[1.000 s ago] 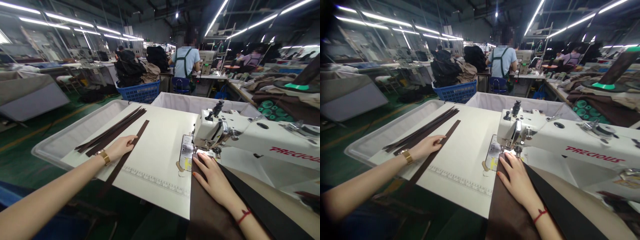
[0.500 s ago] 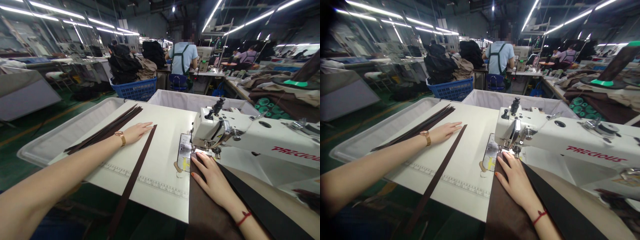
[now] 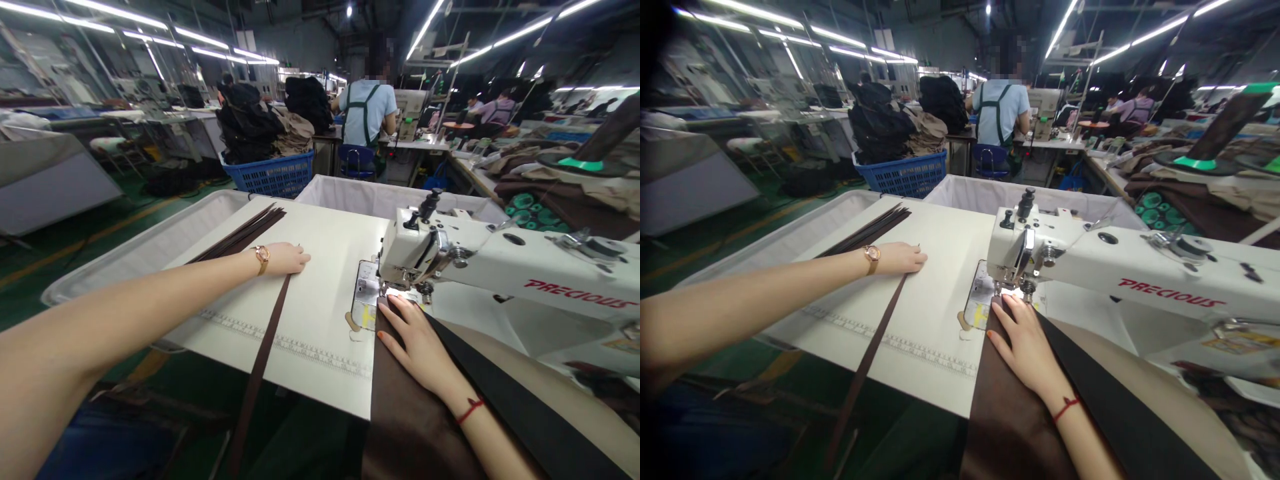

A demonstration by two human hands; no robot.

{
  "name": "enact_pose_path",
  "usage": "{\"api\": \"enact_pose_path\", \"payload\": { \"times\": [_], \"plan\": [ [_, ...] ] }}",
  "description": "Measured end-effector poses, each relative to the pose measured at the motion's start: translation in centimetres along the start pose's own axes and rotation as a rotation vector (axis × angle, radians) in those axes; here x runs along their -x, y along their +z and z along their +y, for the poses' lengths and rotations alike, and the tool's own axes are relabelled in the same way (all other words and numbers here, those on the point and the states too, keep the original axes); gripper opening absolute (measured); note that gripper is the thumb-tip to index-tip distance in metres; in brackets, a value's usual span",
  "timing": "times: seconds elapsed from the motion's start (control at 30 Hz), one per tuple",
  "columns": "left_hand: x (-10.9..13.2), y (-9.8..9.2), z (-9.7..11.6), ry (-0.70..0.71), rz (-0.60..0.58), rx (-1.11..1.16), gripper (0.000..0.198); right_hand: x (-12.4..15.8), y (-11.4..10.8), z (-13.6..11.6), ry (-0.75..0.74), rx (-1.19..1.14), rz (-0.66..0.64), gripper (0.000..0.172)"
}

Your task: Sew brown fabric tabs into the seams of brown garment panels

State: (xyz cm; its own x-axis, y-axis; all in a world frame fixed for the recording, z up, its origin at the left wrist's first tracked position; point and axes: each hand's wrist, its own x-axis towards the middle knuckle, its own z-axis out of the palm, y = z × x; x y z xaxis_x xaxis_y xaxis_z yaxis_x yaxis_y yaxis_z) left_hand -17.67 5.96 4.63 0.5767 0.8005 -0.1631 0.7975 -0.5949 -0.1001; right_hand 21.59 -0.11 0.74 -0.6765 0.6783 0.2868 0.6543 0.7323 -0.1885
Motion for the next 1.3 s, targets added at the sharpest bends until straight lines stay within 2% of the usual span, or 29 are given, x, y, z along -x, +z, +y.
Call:
{"api": "enact_pose_path", "payload": {
  "times": [0.07, 0.13, 0.27, 0.4, 0.47, 0.53, 0.7, 0.87, 1.3],
  "plan": [
    [1.0, 0.0, 0.8, 0.01, 0.041, -0.015, 0.012, 0.0, -0.1, -0.1, 0.009, -0.004, -0.009, 0.045],
    [2.1, 0.1, 2.4, 0.024, 0.12, -0.023, 0.015, 0.1, -0.2, -0.3, 0.018, -0.013, -0.017, 0.046],
    [2.5, 0.7, 8.7, 0.046, 0.375, -0.002, 0.033, 0.4, -0.5, -0.8, 0.035, -0.049, -0.011, 0.047],
    [-0.4, 0.9, 15.7, 0.213, 0.565, 0.049, 0.035, 0.3, -0.6, -1.1, 0.054, -0.086, 0.006, 0.046],
    [-2.2, 0.9, 18.1, 0.297, 0.648, 0.044, 0.034, 0.4, -0.6, -1.1, 0.068, -0.093, -0.002, 0.047],
    [-3.7, 1.1, 19.5, 0.317, 0.666, 0.021, 0.032, 0.5, -0.6, -1.1, 0.079, -0.095, -0.02, 0.047],
    [-4.5, 2.2, 20.7, 0.249, 0.547, -0.017, 0.029, 1.3, -0.4, -1.3, 0.103, -0.107, -0.056, 0.049],
    [-4.4, 1.7, 20.8, 0.221, 0.484, -0.048, 0.033, 1.3, -0.5, -1.4, 0.125, -0.116, -0.074, 0.05],
    [-5.0, 1.2, 19.9, 0.262, 0.526, -0.007, 0.037, 0.8, -0.8, -1.4, 0.189, -0.158, -0.168, 0.056]
  ]
}}
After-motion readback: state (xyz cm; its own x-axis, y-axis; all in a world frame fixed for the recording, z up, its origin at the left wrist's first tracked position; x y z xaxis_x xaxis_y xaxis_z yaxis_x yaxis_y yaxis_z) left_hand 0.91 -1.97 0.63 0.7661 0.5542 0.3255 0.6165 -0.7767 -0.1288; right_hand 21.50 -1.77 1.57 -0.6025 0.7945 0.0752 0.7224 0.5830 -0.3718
